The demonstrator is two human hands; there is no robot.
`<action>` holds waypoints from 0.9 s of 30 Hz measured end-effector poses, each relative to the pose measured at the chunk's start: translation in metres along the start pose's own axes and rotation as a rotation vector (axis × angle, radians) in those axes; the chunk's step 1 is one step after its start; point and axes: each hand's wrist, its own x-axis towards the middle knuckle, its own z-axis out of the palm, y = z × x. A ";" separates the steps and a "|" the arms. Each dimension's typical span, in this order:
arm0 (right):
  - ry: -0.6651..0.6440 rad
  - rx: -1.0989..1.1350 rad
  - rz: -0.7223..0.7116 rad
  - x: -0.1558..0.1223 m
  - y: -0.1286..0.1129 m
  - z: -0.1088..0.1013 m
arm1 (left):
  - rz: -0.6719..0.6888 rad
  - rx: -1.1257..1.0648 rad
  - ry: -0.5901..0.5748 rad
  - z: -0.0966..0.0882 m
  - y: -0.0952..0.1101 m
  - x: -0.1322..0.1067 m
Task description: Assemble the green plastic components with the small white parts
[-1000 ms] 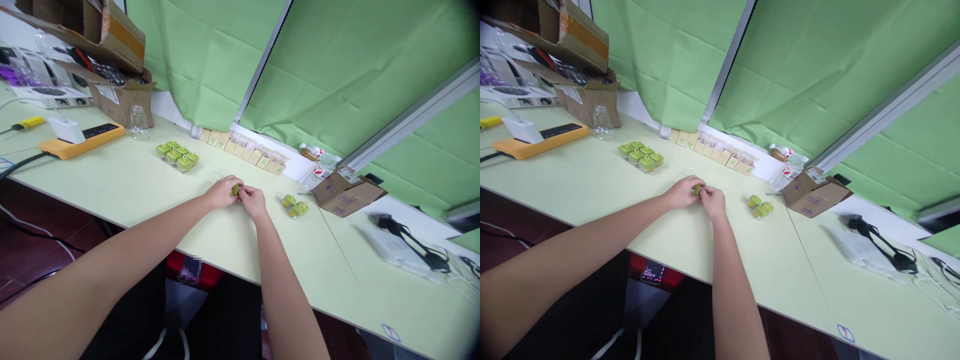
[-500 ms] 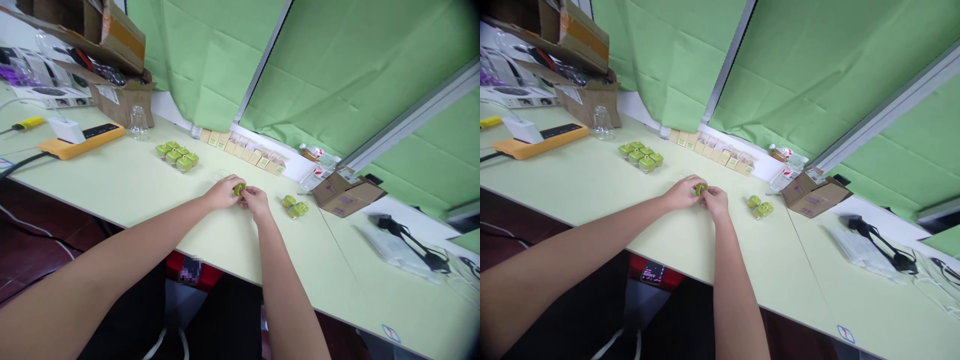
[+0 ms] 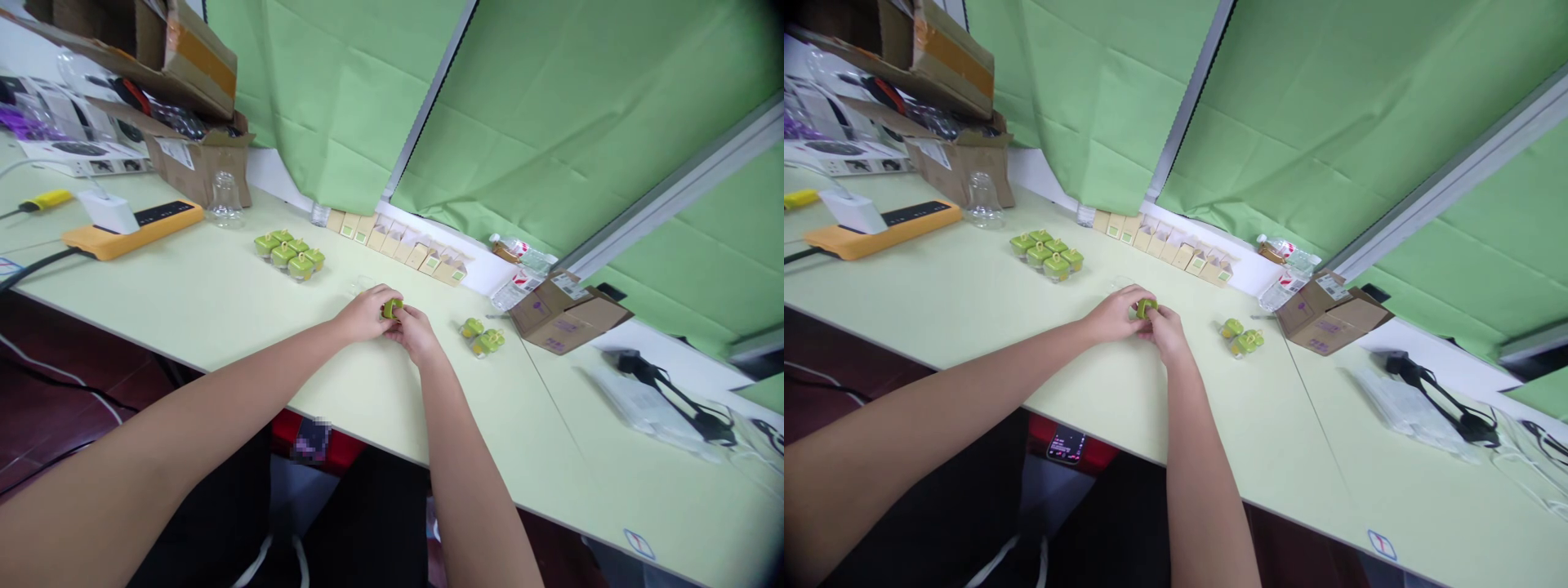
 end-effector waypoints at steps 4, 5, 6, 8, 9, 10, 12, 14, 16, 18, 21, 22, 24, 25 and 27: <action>-0.025 0.042 0.022 -0.001 0.000 -0.001 | -0.007 -0.011 -0.005 0.000 0.000 0.000; -0.033 0.051 0.029 -0.001 0.000 -0.002 | -0.006 -0.009 -0.007 0.000 0.000 -0.001; -0.043 0.060 0.037 -0.001 0.000 -0.003 | -0.004 -0.007 -0.009 0.000 0.000 -0.001; -0.068 0.081 0.053 -0.001 0.000 -0.006 | 0.000 -0.007 -0.016 -0.001 0.001 -0.001; -0.078 0.093 0.060 0.000 0.000 -0.007 | 0.003 -0.013 -0.019 -0.001 0.002 -0.002; -0.083 0.108 0.069 0.000 0.001 -0.009 | 0.007 -0.027 -0.018 -0.001 0.002 -0.002; -0.086 0.159 0.092 0.001 0.001 -0.011 | 0.001 -0.081 -0.002 0.001 0.002 -0.001; -0.087 0.226 0.122 0.002 0.000 -0.013 | -0.071 -0.181 0.021 0.004 0.000 0.001; -0.096 0.277 0.144 0.001 -0.003 -0.014 | -0.225 -0.331 0.013 0.007 -0.005 0.004; -0.118 0.299 0.158 -0.001 -0.005 -0.014 | -0.373 -0.478 -0.042 0.009 -0.010 0.007; -0.160 0.333 0.157 -0.003 -0.007 -0.013 | -0.481 -0.577 -0.084 0.009 -0.014 0.011; -0.167 0.344 0.149 -0.004 -0.007 -0.012 | -0.494 -0.575 -0.074 0.008 -0.015 0.011; -0.167 0.357 0.134 -0.004 -0.007 -0.011 | -0.502 -0.548 -0.052 0.006 -0.016 0.011; -0.163 0.353 0.129 -0.004 -0.006 -0.010 | -0.499 -0.524 -0.050 0.005 -0.017 0.011; -0.162 0.327 0.120 -0.004 -0.006 -0.009 | -0.489 -0.454 -0.041 0.003 -0.018 0.011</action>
